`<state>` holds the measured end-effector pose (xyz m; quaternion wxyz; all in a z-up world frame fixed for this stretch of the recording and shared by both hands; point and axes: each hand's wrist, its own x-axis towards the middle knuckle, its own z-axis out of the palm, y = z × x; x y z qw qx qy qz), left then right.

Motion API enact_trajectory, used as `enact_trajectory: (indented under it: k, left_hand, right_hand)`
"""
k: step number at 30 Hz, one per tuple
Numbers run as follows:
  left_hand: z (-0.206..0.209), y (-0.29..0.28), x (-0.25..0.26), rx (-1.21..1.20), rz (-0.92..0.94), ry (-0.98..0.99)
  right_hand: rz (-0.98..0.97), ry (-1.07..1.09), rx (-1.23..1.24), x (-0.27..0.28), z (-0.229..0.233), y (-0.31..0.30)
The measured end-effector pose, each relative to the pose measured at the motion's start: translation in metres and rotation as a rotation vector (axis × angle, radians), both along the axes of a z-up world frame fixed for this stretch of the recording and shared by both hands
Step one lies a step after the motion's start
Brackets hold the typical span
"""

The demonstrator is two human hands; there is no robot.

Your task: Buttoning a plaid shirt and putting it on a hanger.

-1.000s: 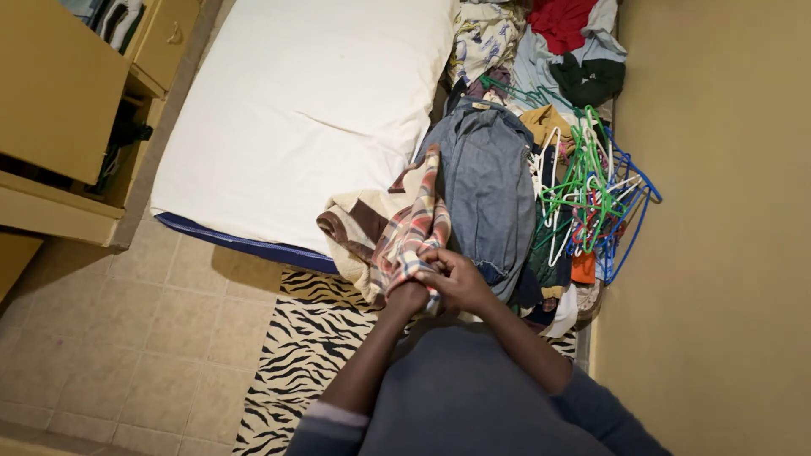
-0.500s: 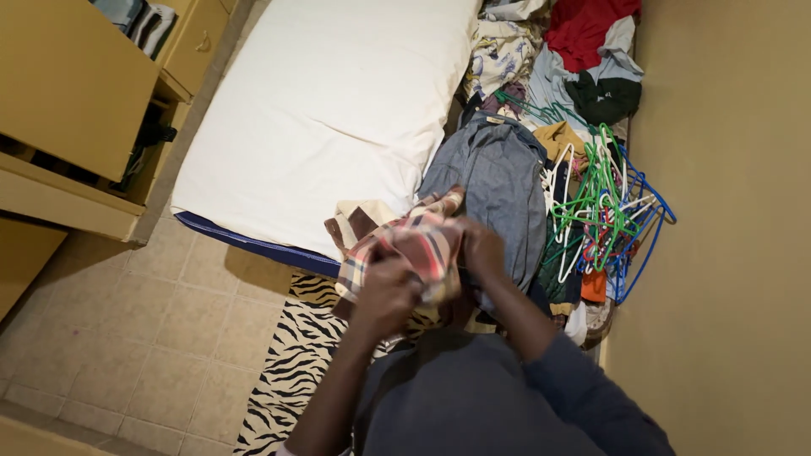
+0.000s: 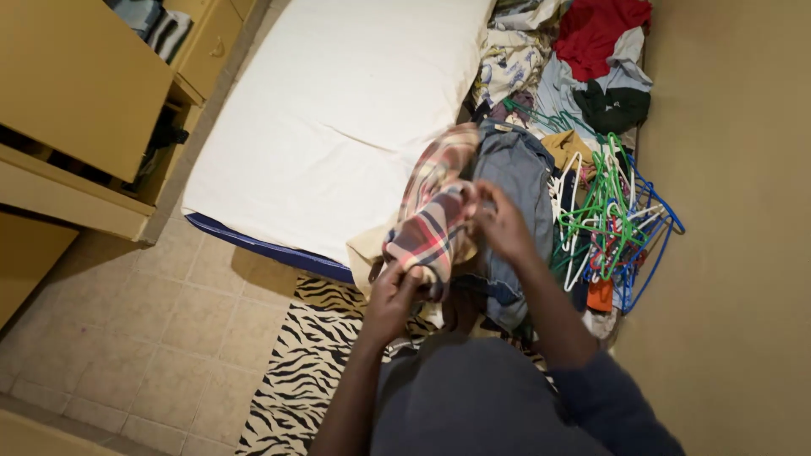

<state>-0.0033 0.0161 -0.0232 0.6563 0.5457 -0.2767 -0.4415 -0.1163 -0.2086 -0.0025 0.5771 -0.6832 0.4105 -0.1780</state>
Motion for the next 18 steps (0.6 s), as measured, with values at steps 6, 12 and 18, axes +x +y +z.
enact_trajectory:
  k: [6, 12, 18]
  left_hand:
    - [-0.041, -0.017, -0.036, 0.143, -0.174, -0.171]
    - [-0.019, -0.025, -0.051, 0.209, -0.307, -0.216]
    - [0.033, -0.022, -0.065, 0.326, -0.256, -0.379]
  right_hand:
    - [0.343, 0.019, -0.104, -0.060, -0.025, 0.077]
    - [0.116, 0.155, 0.161, -0.077, -0.041, 0.079]
    - [-0.016, -0.050, 0.139, -0.073, -0.071, 0.083]
